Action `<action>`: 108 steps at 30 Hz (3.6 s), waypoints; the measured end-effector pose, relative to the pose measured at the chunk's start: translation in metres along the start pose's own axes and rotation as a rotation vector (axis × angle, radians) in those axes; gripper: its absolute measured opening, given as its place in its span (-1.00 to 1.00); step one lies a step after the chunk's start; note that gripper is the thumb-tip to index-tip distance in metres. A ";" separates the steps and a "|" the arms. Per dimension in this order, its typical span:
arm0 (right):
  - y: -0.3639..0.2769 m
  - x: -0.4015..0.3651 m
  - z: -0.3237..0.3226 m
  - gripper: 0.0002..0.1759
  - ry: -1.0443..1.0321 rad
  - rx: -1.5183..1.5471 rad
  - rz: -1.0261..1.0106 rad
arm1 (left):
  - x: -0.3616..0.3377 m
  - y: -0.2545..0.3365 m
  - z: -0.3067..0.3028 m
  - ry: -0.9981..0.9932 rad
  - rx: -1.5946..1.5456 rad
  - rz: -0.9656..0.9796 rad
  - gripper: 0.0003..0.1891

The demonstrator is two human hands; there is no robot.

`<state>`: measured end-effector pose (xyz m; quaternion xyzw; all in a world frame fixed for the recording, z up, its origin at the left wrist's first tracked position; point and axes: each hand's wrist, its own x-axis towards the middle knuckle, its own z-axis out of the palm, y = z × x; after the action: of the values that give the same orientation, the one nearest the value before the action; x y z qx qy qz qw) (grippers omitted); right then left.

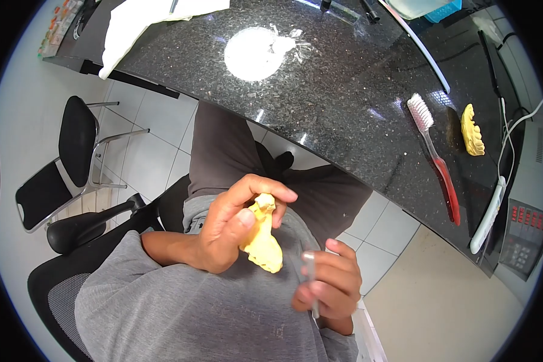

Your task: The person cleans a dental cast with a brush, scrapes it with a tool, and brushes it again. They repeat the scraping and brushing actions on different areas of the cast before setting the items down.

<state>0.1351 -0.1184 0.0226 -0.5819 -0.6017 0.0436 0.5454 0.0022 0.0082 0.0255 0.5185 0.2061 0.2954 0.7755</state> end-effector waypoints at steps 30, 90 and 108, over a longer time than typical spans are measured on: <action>0.011 0.034 -0.014 -0.32 -0.083 -0.079 0.187 | 0.010 -0.005 -0.007 0.025 -0.526 -0.339 -0.29; 0.000 0.042 0.028 -0.79 0.103 0.229 0.178 | 0.011 0.006 -0.002 0.074 -0.340 -0.154 -0.45; -0.005 0.043 0.004 -0.77 0.000 0.117 0.190 | 0.011 0.006 -0.001 -0.091 -0.618 -0.397 -0.27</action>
<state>0.1408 -0.0857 0.0508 -0.6035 -0.5402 0.1302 0.5719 0.0080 0.0178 0.0309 0.2222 0.1690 0.1641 0.9461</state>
